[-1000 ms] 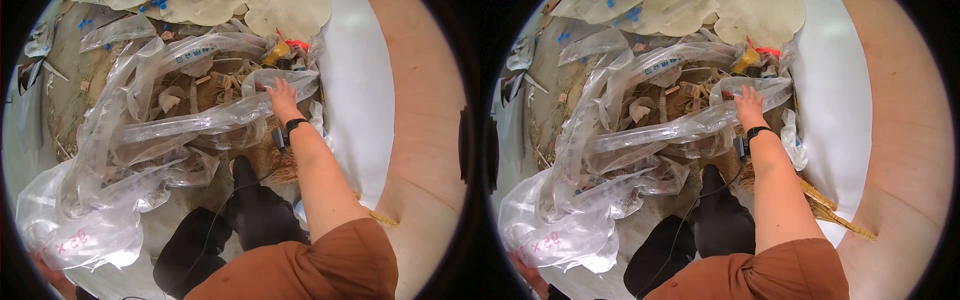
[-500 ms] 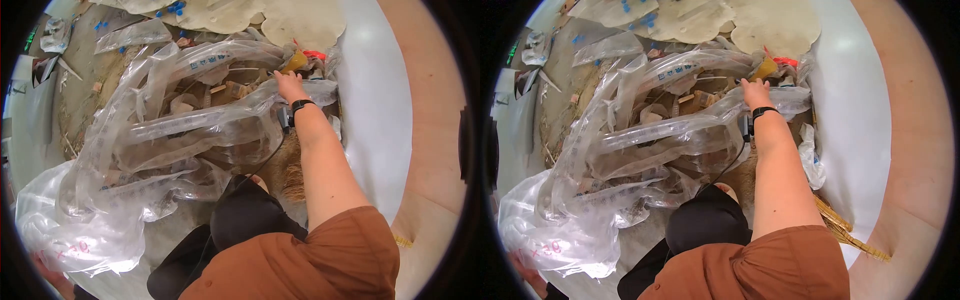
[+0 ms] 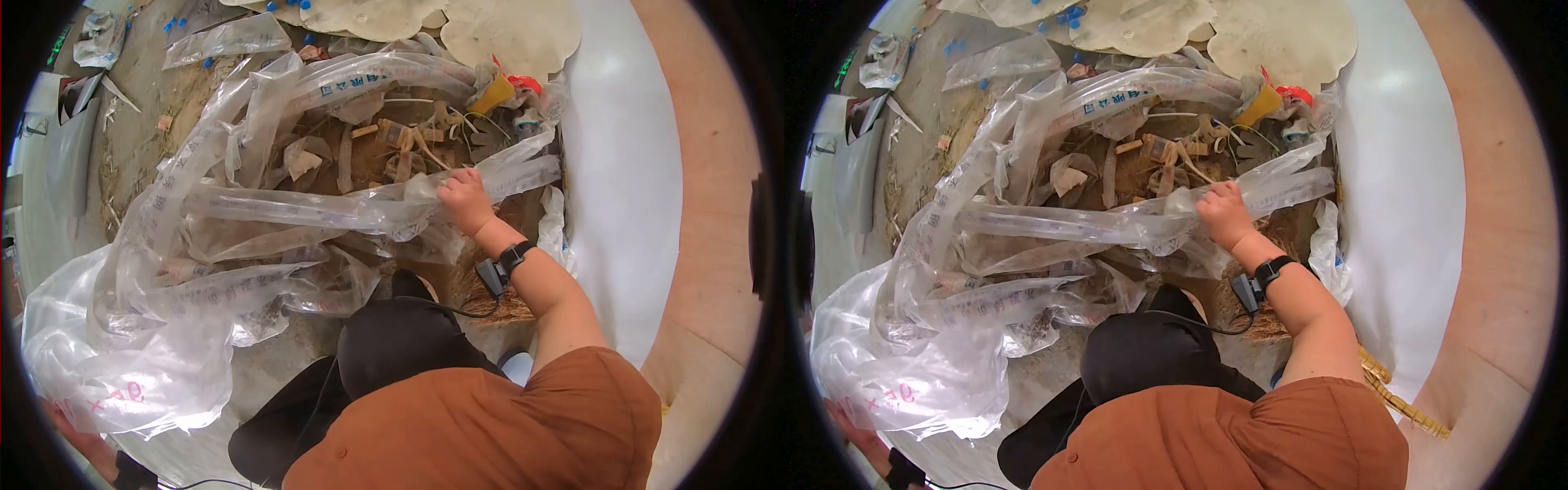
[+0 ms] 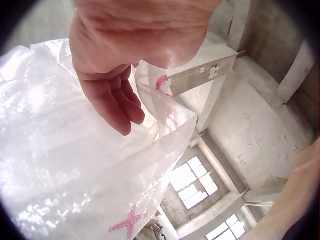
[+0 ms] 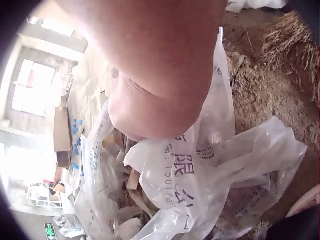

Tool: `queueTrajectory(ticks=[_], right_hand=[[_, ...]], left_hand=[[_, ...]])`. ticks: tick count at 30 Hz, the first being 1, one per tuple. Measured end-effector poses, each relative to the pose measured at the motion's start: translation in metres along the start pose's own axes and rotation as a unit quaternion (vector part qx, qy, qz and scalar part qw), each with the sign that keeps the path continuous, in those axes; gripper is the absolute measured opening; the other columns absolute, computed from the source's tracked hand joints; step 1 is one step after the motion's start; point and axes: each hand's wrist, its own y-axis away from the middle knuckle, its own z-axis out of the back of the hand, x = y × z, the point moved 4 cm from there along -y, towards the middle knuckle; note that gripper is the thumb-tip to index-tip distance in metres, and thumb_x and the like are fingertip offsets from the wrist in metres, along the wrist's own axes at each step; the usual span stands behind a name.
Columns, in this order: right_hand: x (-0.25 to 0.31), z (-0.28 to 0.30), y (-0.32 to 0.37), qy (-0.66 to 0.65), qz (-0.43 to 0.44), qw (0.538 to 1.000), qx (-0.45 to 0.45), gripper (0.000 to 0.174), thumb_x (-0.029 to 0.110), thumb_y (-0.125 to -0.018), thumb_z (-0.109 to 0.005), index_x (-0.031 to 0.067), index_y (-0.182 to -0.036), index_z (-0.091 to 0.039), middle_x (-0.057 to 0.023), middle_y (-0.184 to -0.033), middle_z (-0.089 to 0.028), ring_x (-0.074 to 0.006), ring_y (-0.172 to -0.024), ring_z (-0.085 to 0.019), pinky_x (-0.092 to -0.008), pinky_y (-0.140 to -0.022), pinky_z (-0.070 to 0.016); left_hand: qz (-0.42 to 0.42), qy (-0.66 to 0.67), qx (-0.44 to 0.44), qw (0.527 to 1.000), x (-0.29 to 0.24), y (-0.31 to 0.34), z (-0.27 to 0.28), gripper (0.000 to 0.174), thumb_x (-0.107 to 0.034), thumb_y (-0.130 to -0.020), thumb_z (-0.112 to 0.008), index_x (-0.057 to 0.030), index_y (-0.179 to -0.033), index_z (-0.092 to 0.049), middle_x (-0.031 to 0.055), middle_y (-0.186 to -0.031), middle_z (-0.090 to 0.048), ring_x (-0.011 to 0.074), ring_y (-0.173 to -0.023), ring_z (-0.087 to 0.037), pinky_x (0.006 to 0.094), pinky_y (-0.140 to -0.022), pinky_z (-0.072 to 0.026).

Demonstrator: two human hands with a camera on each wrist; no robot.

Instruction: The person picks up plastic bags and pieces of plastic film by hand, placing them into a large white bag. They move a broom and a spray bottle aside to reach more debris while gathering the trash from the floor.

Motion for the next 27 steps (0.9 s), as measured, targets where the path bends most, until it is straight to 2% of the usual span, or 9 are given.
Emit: queueTrajectory(ticks=[6, 11, 13, 15, 17, 20, 24, 26, 27], right_hand=[[0.000, 0.014, -0.102, 0.015, 0.041, 0.995, -0.089, 0.003, 0.012, -0.068, -0.054, 0.0104, -0.065, -0.055, -0.0061, -0.074, -0.057, -0.0255, -0.093, -0.053, -0.0409, -0.089, -0.0354], [-0.024, 0.031, -0.212, 0.021, 0.066, 0.984, -0.165, 0.006, 0.012, -0.069, -0.054, 0.0124, -0.065, -0.059, -0.0040, -0.076, -0.060, -0.0239, -0.095, -0.053, -0.0396, -0.089, -0.0352], [-0.018, 0.029, -0.242, 0.017, 0.081, 0.982, -0.171, 0.006, 0.012, -0.069, -0.055, 0.0126, -0.066, -0.061, -0.0032, -0.077, -0.061, -0.0232, -0.096, -0.053, -0.0388, -0.090, -0.0352], [-0.007, 0.018, -0.264, 0.022, 0.114, 0.984, -0.133, 0.007, 0.012, -0.068, -0.056, 0.0126, -0.064, -0.062, -0.0010, -0.075, -0.062, -0.0214, -0.098, -0.053, -0.0363, -0.091, -0.0352], [-0.010, -0.001, -0.279, 0.051, 0.087, 0.995, -0.019, 0.013, 0.012, -0.073, -0.056, 0.0129, -0.081, -0.066, -0.0014, -0.091, -0.064, -0.0209, -0.108, -0.050, -0.0387, -0.093, -0.0336], [-0.045, -0.049, -0.293, 0.064, -0.135, 0.983, 0.104, 0.045, 0.015, -0.077, -0.061, 0.0129, -0.121, -0.051, -0.0095, -0.124, -0.053, -0.0259, -0.126, -0.038, -0.0467, -0.098, -0.0316], [-0.064, -0.061, -0.283, 0.039, -0.207, 0.955, 0.210, 0.058, 0.018, -0.072, -0.069, 0.0127, -0.126, -0.048, -0.0106, -0.125, -0.053, -0.0262, -0.126, -0.039, -0.0459, -0.100, -0.0312], [-0.058, -0.069, -0.273, 0.043, -0.174, 0.947, 0.266, 0.064, 0.021, -0.067, -0.074, 0.0122, -0.125, -0.049, -0.0102, -0.120, -0.057, -0.0266, -0.121, -0.045, -0.0444, -0.099, -0.0320], [-0.055, -0.071, -0.273, 0.052, -0.157, 0.939, 0.300, 0.049, 0.019, -0.068, -0.072, 0.0118, -0.116, -0.059, -0.0096, -0.114, -0.062, -0.0259, -0.115, -0.051, -0.0425, -0.098, -0.0339]], left_hand=[[-0.038, -0.021, -0.025, 0.999, -0.013, 0.028, -0.028, 0.070, -0.051, -0.091, -0.044, -0.0006, -0.138, -0.031, 0.0157, -0.140, -0.036, 0.0288, -0.125, -0.039, 0.0391, -0.106, -0.0295], [0.108, 0.026, 0.015, 0.994, -0.007, 0.004, -0.020, 0.069, -0.054, -0.093, -0.039, -0.0009, -0.138, -0.032, 0.0137, -0.138, -0.038, 0.0278, -0.125, -0.039, 0.0382, -0.106, -0.0291], [0.082, 0.034, 0.029, 0.996, -0.007, 0.005, -0.022, 0.068, -0.053, -0.094, -0.038, -0.0012, -0.138, -0.032, 0.0133, -0.139, -0.038, 0.0276, -0.126, -0.039, 0.0382, -0.107, -0.0289], [0.049, 0.029, 0.047, 0.997, -0.007, 0.006, -0.023, 0.068, -0.052, -0.094, -0.037, -0.0016, -0.138, -0.031, 0.0130, -0.139, -0.038, 0.0274, -0.126, -0.038, 0.0383, -0.107, -0.0287], [0.015, 0.021, 0.074, 0.997, -0.007, 0.006, -0.020, 0.067, -0.052, -0.095, -0.036, -0.0020, -0.139, -0.031, 0.0126, -0.140, -0.037, 0.0271, -0.126, -0.038, 0.0383, -0.107, -0.0285], [-0.058, 0.003, 0.149, 0.987, -0.007, 0.011, -0.011, 0.065, -0.051, -0.095, -0.035, -0.0025, -0.139, -0.030, 0.0120, -0.140, -0.037, 0.0268, -0.127, -0.037, 0.0383, -0.107, -0.0281], [0.011, 0.014, 0.009, 1.000, -0.018, 0.019, -0.016, 0.062, -0.048, -0.097, -0.031, -0.0046, -0.141, -0.026, 0.0105, -0.143, -0.033, 0.0256, -0.129, -0.035, 0.0389, -0.109, -0.0262], [0.005, 0.008, 0.121, 0.993, -0.011, 0.004, -0.002, 0.060, -0.046, -0.098, -0.033, -0.0070, -0.143, -0.024, 0.0100, -0.145, -0.031, 0.0250, -0.130, -0.034, 0.0389, -0.110, -0.0251], [0.003, 0.007, 0.156, 0.988, -0.014, 0.014, -0.017, 0.060, -0.045, -0.098, -0.033, -0.0078, -0.143, -0.024, 0.0098, -0.145, -0.030, 0.0248, -0.131, -0.033, 0.0389, -0.110, -0.0247]])
